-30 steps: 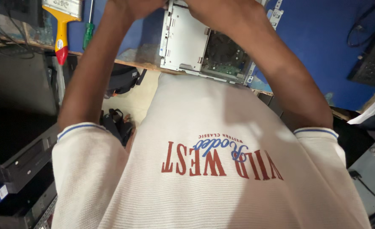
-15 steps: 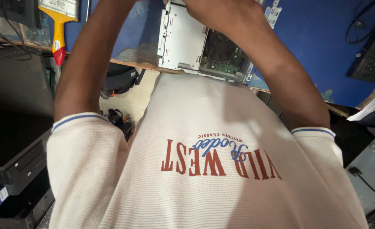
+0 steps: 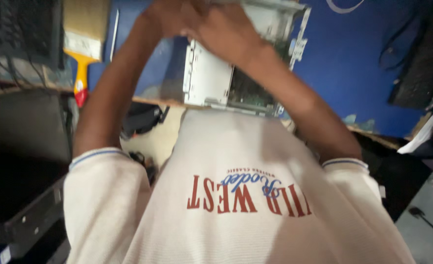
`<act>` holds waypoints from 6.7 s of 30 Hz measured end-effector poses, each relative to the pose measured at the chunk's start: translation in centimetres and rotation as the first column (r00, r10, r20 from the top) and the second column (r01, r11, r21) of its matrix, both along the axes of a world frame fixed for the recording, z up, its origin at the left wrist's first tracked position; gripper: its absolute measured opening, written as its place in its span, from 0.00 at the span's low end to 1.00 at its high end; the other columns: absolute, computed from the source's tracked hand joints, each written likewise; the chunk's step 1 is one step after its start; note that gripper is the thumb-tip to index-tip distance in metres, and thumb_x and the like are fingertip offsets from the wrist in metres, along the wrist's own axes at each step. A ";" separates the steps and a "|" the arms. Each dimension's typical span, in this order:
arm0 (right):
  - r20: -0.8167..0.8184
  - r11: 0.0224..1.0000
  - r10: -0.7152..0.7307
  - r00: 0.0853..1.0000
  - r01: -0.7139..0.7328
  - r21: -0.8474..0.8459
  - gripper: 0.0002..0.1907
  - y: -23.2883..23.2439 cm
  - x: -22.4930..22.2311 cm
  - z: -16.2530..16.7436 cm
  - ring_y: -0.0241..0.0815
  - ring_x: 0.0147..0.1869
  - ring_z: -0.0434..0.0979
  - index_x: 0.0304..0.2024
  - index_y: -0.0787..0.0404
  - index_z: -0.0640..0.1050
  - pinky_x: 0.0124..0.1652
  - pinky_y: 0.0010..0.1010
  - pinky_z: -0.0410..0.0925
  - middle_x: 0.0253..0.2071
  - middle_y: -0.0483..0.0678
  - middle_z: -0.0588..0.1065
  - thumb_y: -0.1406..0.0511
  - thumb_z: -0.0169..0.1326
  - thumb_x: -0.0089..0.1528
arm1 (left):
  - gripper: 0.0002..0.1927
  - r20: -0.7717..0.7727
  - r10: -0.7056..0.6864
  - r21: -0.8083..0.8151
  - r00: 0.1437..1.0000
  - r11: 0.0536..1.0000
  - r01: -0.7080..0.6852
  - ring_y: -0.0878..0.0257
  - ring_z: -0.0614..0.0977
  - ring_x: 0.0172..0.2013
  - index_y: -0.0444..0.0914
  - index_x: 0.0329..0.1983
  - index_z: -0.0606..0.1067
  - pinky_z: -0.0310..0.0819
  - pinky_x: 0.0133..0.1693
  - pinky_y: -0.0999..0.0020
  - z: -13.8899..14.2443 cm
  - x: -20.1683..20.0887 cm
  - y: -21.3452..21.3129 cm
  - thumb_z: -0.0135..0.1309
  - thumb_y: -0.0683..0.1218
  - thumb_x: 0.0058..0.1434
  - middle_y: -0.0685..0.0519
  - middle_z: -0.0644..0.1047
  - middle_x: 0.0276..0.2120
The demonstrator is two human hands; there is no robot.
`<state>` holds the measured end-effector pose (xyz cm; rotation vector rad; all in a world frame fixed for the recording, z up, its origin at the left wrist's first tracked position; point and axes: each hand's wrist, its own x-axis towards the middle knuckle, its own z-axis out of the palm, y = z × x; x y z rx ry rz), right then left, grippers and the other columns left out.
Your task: The person uses a screwdriver to remove screws from a computer case, then manipulates internal wires and components. They later retrieve a screw from a container and continue working on the case.
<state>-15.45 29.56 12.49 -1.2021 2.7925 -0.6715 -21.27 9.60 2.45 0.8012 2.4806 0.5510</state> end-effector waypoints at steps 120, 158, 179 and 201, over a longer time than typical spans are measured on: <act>0.224 0.999 0.035 0.974 -0.042 0.024 0.09 -1.6 -1.6 12.1 0.63 0.48 0.79 0.38 0.71 0.80 0.47 0.48 0.72 0.63 0.64 0.66 0.69 0.57 0.59 | 0.21 0.186 0.093 -0.106 0.978 0.992 -0.074 0.49 0.75 0.57 0.42 0.51 0.78 0.70 0.57 0.62 8.1 -2.4 -0.5 0.63 0.51 0.54 0.47 0.74 0.57; 0.020 0.996 0.068 0.998 -0.068 0.054 0.15 -1.4 -0.5 11.5 0.60 0.49 0.79 0.48 0.68 0.76 0.43 0.45 0.75 0.56 0.61 0.72 0.73 0.52 0.58 | 0.15 -0.223 -0.349 -0.121 0.910 0.936 0.330 0.45 0.76 0.52 0.44 0.44 0.81 0.71 0.54 0.58 5.4 -2.6 -1.1 0.58 0.45 0.52 0.48 0.78 0.52; 0.189 0.996 0.090 0.978 -0.094 0.007 0.14 -1.0 -0.7 10.8 0.64 0.47 0.79 0.41 0.73 0.78 0.43 0.49 0.73 0.64 0.66 0.65 0.77 0.52 0.52 | 0.19 0.044 -0.013 -0.085 0.999 0.996 0.017 0.46 0.75 0.55 0.44 0.50 0.80 0.70 0.56 0.61 6.2 -2.4 -0.6 0.58 0.52 0.55 0.42 0.76 0.52; 0.164 0.998 0.066 0.984 -0.068 0.004 0.17 -1.6 -1.0 11.5 0.61 0.50 0.77 0.48 0.70 0.76 0.46 0.45 0.74 0.59 0.60 0.69 0.74 0.53 0.56 | 0.25 0.319 0.283 0.081 0.905 0.943 -0.323 0.53 0.86 0.44 0.36 0.47 0.80 0.77 0.45 0.62 7.3 -2.3 -1.0 0.62 0.54 0.48 0.43 0.84 0.40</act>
